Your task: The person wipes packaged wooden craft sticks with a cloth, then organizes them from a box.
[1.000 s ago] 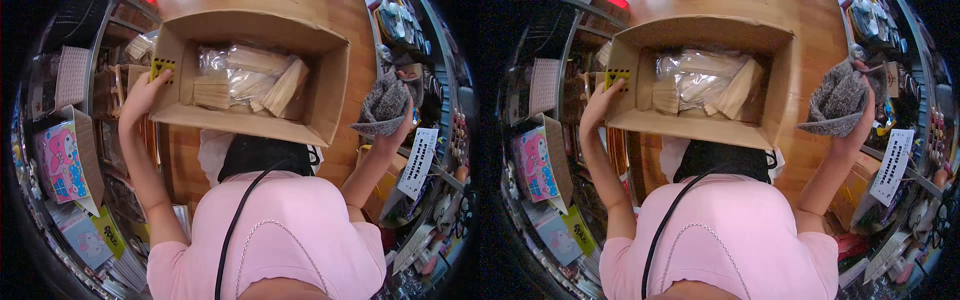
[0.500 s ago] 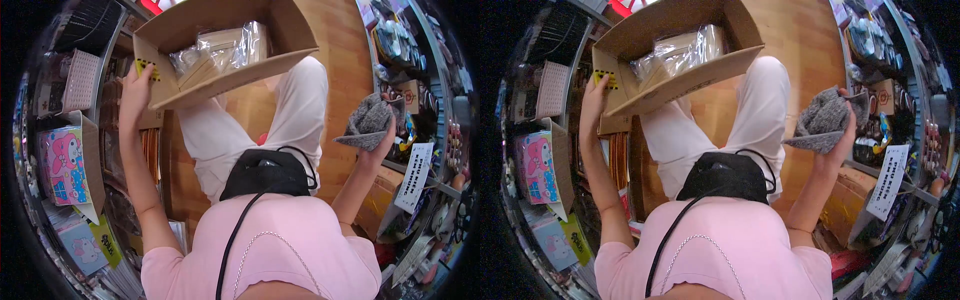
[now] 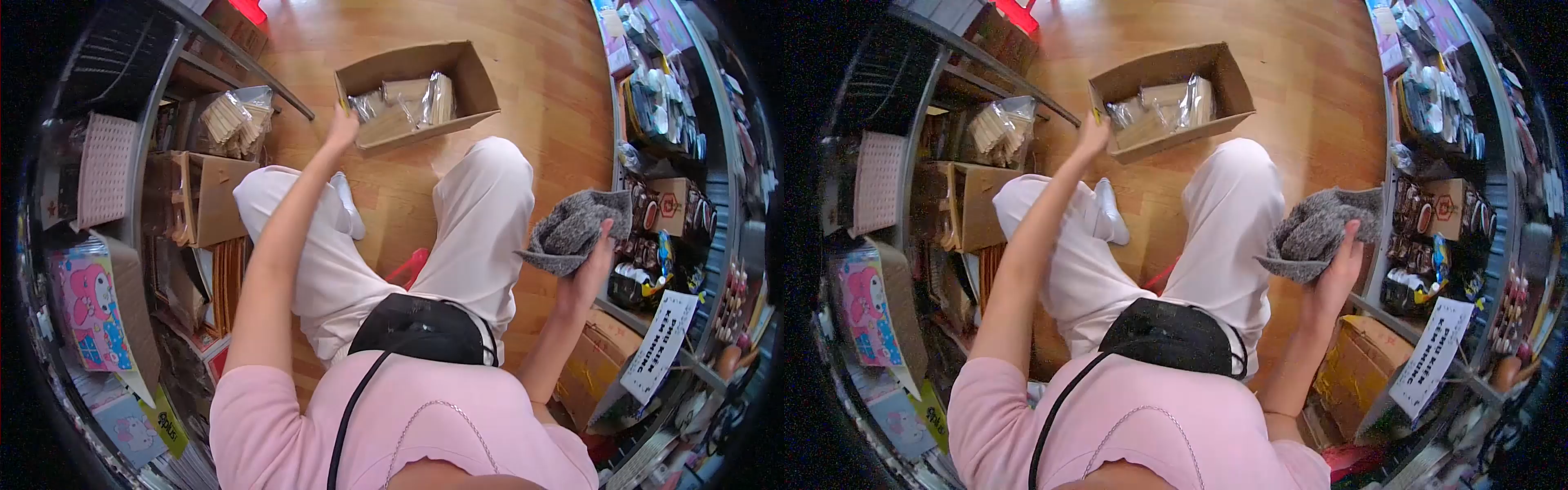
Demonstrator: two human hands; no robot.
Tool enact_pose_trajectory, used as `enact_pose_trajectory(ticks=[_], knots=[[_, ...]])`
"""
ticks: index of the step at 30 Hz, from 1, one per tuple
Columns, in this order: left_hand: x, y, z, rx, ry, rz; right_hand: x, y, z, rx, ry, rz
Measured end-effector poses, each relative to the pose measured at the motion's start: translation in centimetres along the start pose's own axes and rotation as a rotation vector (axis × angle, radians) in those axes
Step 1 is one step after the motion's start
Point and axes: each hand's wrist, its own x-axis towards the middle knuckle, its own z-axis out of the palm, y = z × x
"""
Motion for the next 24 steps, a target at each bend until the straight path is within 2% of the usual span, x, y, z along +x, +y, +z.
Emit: enact_pose_trajectory(ticks=[3,5,7,11,13,15,16,17,18,19,21,23,24], knots=[[1.5,-4.8,5.9,-0.009,0.018,-0.160,1.4,2.0,0.1,-0.032,0.000,0.103],[2.0,-7.2,8.1,0.008,-0.009,-0.236,1.7,3.1,0.6,-0.083,-0.017,0.083],[1.1,-8.7,8.9,0.075,0.014,-0.321,1.6,3.8,0.9,-0.068,0.034,0.154],[1.5,-13.3,8.8,0.154,-0.080,-0.265,1.9,5.5,0.5,-0.023,0.001,0.233],[1.7,-13.8,8.3,0.256,0.006,-0.117,1.5,5.8,0.6,-0.040,-0.007,0.260],[-1.1,-6.2,3.8,0.409,-0.051,-0.039,0.6,5.3,0.9,-0.038,-0.076,0.266],[-2.9,-3.3,1.9,0.400,-0.139,0.171,0.3,5.3,0.4,-0.062,-0.072,0.274],[-5.7,-1.0,0.2,0.384,-0.225,0.387,-0.2,5.3,-0.4,-0.186,-0.237,0.295],[-8.7,0.7,-1.2,0.272,-0.479,0.383,-0.7,5.1,-1.2,-0.302,-0.400,0.312],[-11.7,2.3,-2.8,0.160,-0.721,0.379,-1.1,4.9,-1.8,-0.685,-0.686,0.339],[-19.2,5.3,-6.0,-0.158,-1.235,0.101,-2.9,5.1,-1.7,-0.854,-1.193,0.362],[-25.3,4.6,-7.2,-0.312,-1.403,0.025,-5.2,6.1,-2.6,-0.882,-1.243,0.372],[-27.6,4.1,-7.4,-0.310,-1.404,0.027,-6.2,6.4,-3.1,-0.911,-1.288,0.380]])
